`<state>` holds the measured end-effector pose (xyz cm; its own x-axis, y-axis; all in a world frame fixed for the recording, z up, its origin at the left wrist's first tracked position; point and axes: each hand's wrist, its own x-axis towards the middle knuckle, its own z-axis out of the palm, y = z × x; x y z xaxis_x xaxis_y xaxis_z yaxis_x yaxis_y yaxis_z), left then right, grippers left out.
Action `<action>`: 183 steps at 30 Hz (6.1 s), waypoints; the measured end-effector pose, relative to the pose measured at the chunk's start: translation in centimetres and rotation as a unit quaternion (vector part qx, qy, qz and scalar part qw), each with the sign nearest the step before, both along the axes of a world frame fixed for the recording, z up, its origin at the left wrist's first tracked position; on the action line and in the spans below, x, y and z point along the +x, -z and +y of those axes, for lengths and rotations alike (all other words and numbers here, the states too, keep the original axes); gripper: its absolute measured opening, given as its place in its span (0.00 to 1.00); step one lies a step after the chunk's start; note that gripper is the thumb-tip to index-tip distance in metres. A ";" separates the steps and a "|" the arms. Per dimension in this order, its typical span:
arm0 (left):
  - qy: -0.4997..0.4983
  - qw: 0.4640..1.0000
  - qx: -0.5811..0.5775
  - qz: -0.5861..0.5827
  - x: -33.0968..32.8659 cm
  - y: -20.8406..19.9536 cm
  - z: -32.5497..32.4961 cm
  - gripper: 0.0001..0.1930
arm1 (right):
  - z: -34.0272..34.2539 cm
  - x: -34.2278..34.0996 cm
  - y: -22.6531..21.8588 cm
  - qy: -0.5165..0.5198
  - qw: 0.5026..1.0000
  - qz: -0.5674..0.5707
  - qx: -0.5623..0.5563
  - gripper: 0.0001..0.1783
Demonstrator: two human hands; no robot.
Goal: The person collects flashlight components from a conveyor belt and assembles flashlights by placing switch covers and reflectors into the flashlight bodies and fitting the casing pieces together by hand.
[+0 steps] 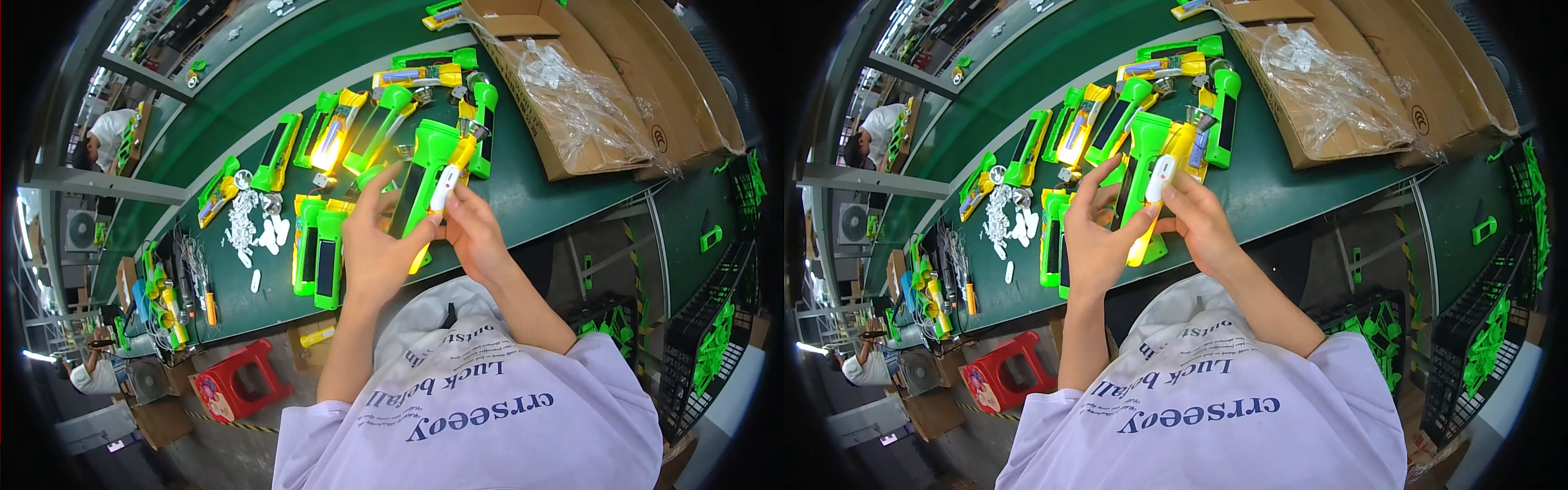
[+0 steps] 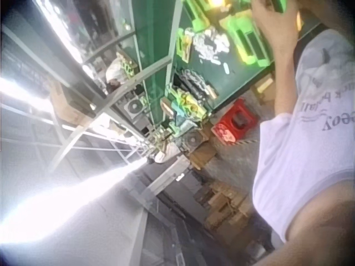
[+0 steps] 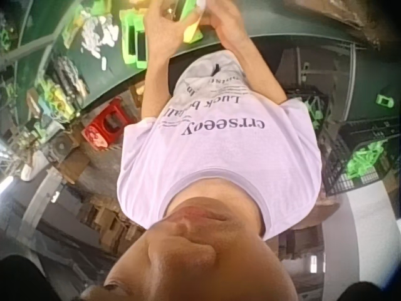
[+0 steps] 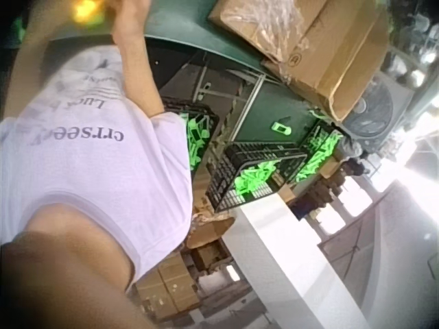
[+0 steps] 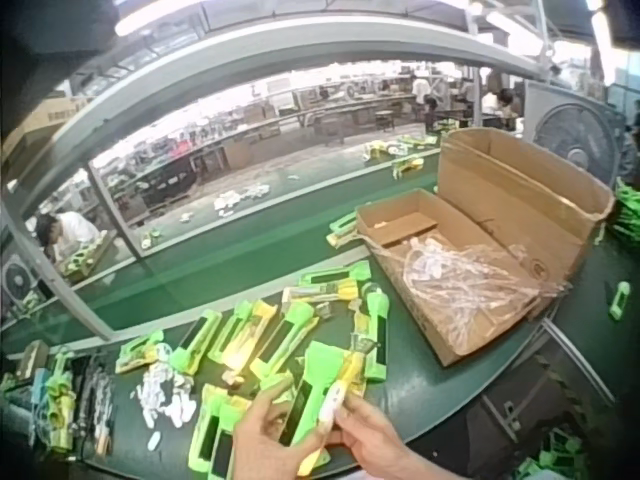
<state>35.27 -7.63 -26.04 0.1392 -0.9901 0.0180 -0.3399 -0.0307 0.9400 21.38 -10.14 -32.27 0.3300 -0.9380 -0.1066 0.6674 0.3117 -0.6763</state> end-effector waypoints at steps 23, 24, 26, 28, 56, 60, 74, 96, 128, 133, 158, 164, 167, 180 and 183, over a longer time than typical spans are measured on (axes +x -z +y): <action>0.048 0.967 0.039 0.247 0.7 -1.2 0.6 0.26 | -0.4 -1.7 -0.2 -0.045 0.990 0.051 -0.120 0.21; 0.064 0.969 0.043 0.233 0.8 -1.3 0.5 0.28 | -0.5 -1.9 -0.2 -0.045 0.989 0.060 -0.125 0.21; 0.076 0.968 0.063 0.229 1.2 -1.4 0.3 0.32 | -0.5 -2.3 -0.5 -0.048 0.988 0.067 -0.127 0.22; 0.078 0.974 0.072 0.201 1.3 -1.5 0.1 0.31 | -0.6 -2.6 -0.8 -0.069 0.983 0.081 -0.150 0.21; 0.051 0.992 0.055 0.097 -0.1 -0.6 -0.3 0.28 | -0.1 -1.6 -0.5 0.011 0.964 0.164 -0.210 0.22; 0.047 0.992 0.057 0.106 -0.2 -0.3 -0.2 0.30 | -0.2 -1.6 0.3 0.021 0.948 0.194 -0.250 0.22; 0.051 0.986 0.075 0.143 1.5 0.5 0.3 0.29 | 0.3 -1.7 -0.5 -0.016 0.944 0.217 -0.250 0.24; -0.144 0.980 -0.060 -0.123 9.6 0.0 0.4 0.06 | 2.7 -0.8 -2.1 0.104 0.947 0.305 0.011 0.25; -0.163 0.859 0.177 -0.452 23.5 5.3 9.3 0.07 | 2.4 -3.5 -0.4 0.083 0.953 0.281 0.077 0.26; 0.077 0.859 -0.049 -0.504 24.7 5.0 8.1 0.08 | 2.2 -3.5 -1.2 0.020 0.963 0.256 0.079 0.27; 0.120 0.842 0.085 -0.519 24.6 5.4 5.9 0.18 | 3.2 -4.7 -1.6 -0.046 0.982 0.172 0.067 0.26; 0.069 0.908 0.164 -0.379 24.5 3.9 5.6 0.17 | 3.4 -5.1 -1.4 -0.040 0.984 0.155 0.080 0.30; -0.003 0.975 0.012 -0.223 19.7 2.2 6.3 0.17 | 3.5 -5.4 -1.4 -0.045 0.987 0.143 0.058 0.25; 0.206 0.972 -0.089 -0.066 0.2 4.1 6.5 0.28 | 3.3 -4.1 -1.6 -0.039 0.987 0.134 0.083 0.36; 0.196 0.975 -0.078 -0.067 -0.3 4.5 6.7 0.29 | 3.3 -4.2 -1.3 -0.041 0.988 0.116 0.089 0.36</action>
<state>34.94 -0.92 -30.55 -0.2629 -0.9506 0.1649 -0.4177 0.2662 0.8687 17.22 -6.81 -30.94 0.3521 -0.8681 -0.3499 0.4682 0.4871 -0.7372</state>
